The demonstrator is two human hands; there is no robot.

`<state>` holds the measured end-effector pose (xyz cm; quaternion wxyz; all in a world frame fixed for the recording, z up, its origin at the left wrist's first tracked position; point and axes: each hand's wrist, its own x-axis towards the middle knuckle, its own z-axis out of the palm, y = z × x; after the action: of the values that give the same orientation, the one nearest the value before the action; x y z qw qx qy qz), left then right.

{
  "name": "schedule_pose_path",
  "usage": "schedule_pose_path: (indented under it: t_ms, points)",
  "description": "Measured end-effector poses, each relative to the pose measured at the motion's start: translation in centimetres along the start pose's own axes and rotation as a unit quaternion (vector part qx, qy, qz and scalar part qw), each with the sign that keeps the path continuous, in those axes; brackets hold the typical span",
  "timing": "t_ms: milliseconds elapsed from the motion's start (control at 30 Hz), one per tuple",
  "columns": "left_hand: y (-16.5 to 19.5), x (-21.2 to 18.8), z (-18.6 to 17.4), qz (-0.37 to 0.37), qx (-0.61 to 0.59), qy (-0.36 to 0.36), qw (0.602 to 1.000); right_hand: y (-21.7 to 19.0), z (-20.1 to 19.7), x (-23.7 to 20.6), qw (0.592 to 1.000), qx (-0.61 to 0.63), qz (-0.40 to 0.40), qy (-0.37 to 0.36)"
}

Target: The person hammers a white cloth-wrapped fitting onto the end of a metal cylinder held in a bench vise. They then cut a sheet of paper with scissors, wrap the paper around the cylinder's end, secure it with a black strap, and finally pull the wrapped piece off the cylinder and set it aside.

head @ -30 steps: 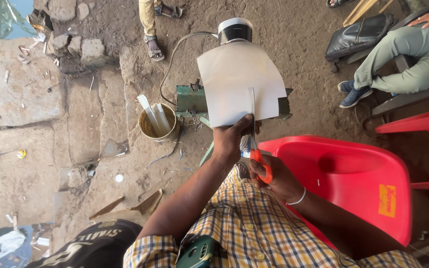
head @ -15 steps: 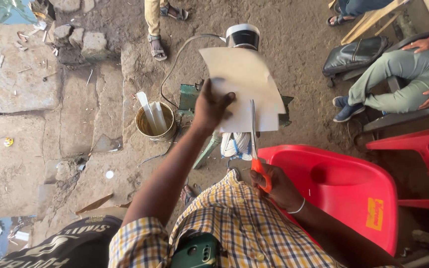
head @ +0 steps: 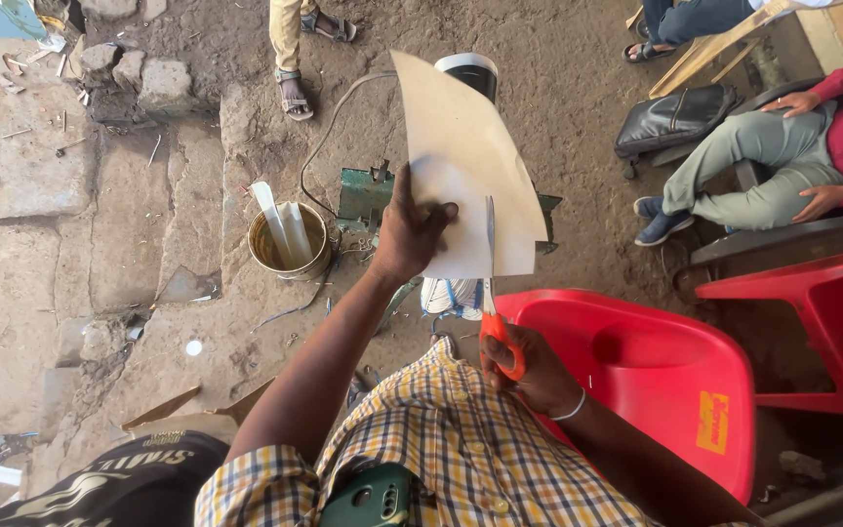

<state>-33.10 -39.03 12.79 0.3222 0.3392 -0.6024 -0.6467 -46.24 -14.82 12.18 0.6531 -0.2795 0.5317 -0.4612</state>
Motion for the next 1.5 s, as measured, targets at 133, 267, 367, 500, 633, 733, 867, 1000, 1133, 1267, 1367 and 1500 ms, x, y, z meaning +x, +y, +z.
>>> schedule_pose_path:
  t_ms: [133, 267, 367, 500, 633, 733, 867, 1000, 1133, 1267, 1367, 1500]
  points:
    - [-0.2, -1.2, 0.6, 0.053, 0.034, -0.009, 0.998, -0.7, -0.1, 0.2, 0.998, 0.063, 0.024, 0.016]
    - [-0.1, -2.6, 1.1, -0.005, -0.006, -0.004, 1.0, -0.6, -0.4, 0.1, 0.999, 0.048, 0.003, -0.001]
    - [0.5, -2.2, 0.2, 0.049, -0.095, -0.029, 0.994, 0.1, -0.4, -0.2, 1.0, 0.006, -0.018, 0.005]
    - [1.6, 0.7, -1.9, -0.08, -0.119, -0.028, 0.989, 0.6, -0.1, -0.3, 1.0, 0.008, 0.005, 0.028]
    - [1.5, 1.8, -1.7, 0.019, 0.075, -0.013, 0.997, 0.2, 0.4, 0.2, 0.998, 0.044, 0.036, 0.025]
    - [0.3, 0.4, -0.6, 0.064, 0.135, -0.008, 0.989, -0.5, 0.1, 0.3, 0.997, 0.079, 0.018, 0.007]
    - [-0.9, -0.9, -0.5, 0.08, 0.084, -0.039, 0.992, -0.3, -0.4, 0.0, 0.998, 0.052, 0.018, 0.009]
    - [-1.1, -0.5, -1.1, 0.097, 0.101, -0.044, 0.989, 0.7, -0.5, 0.1, 0.999, 0.03, -0.027, -0.017]
    - [-1.4, -0.9, -1.0, 0.106, 0.105, -0.044, 0.988, 0.6, -0.5, 0.5, 0.997, 0.071, -0.007, -0.008]
    - [-1.9, -1.2, -1.0, 0.134, 0.09, -0.047, 0.986, -0.5, -0.4, 0.6, 0.992, 0.104, -0.024, -0.069]
    - [-1.8, -0.8, -1.2, 0.012, -0.088, -0.073, 0.993, -1.2, 0.0, 0.5, 0.992, 0.085, -0.048, -0.075]
    - [-0.7, -0.6, -1.2, -0.037, -0.233, -0.098, 0.967, -1.8, 0.4, 0.5, 0.997, 0.06, -0.006, -0.047]
